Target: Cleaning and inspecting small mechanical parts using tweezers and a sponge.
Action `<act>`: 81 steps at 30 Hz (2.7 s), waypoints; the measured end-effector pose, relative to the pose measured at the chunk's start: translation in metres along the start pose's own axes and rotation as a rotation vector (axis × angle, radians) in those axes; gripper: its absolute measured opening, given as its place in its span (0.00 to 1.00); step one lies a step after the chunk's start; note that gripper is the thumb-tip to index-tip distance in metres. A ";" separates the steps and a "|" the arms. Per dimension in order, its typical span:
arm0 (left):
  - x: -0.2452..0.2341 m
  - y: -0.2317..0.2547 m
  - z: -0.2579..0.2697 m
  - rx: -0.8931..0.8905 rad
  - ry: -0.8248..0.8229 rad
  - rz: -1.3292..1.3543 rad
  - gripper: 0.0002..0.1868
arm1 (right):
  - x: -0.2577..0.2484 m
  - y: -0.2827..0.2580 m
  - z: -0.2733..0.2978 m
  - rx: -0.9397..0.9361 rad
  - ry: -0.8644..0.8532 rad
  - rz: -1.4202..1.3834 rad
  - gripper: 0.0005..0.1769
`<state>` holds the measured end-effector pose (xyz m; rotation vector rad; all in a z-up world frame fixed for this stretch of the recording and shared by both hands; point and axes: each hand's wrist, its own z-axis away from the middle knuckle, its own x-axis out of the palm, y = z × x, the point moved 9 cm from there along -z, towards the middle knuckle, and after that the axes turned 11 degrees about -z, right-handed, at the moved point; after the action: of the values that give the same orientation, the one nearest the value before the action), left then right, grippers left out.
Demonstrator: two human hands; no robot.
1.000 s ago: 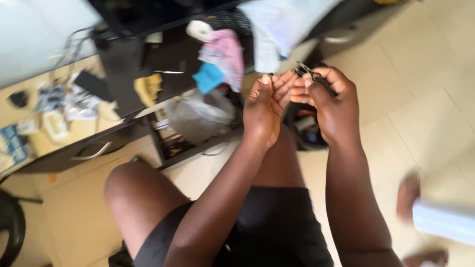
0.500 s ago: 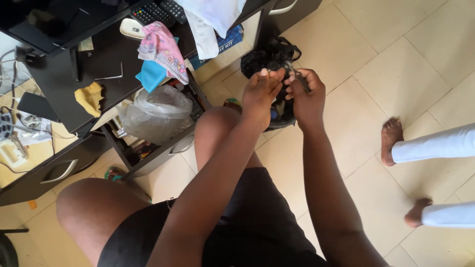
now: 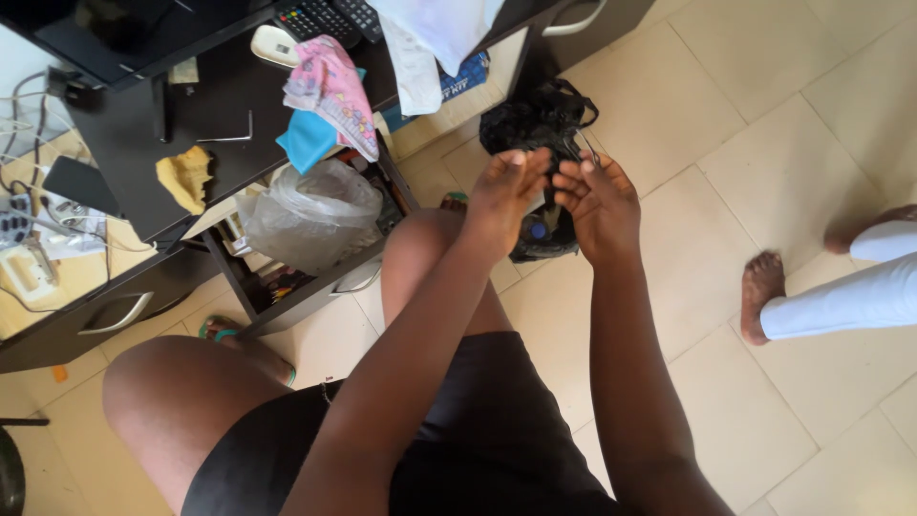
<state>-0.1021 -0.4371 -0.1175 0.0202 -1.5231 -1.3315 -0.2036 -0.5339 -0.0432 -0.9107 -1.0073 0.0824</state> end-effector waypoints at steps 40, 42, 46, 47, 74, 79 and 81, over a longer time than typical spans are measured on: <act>-0.222 0.340 0.213 0.557 0.016 0.244 0.10 | 0.393 0.215 0.109 -0.067 -0.906 0.451 0.11; -0.224 0.344 0.214 0.578 0.046 0.189 0.09 | 0.397 0.211 0.119 -0.286 -0.975 0.655 0.07; -0.235 0.343 0.214 0.565 0.062 0.168 0.08 | 0.425 0.210 0.134 -0.390 -0.939 0.792 0.13; -0.238 0.342 0.214 0.559 0.077 0.166 0.07 | 0.424 0.210 0.135 -0.433 -0.952 0.843 0.15; -0.227 0.341 0.208 0.622 0.252 -0.325 0.08 | 0.401 0.207 0.145 -0.604 -0.965 1.043 0.13; -0.225 0.336 0.209 0.661 0.400 -0.453 0.07 | 0.399 0.209 0.143 -0.641 -0.900 1.112 0.15; -0.224 0.335 0.211 0.673 0.475 -0.506 0.07 | 0.400 0.208 0.145 -0.696 -0.867 1.163 0.16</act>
<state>0.0459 -0.0271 0.0132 1.1282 -1.5199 -1.0135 -0.0182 -0.1300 0.1205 -2.1215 -1.1625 1.2523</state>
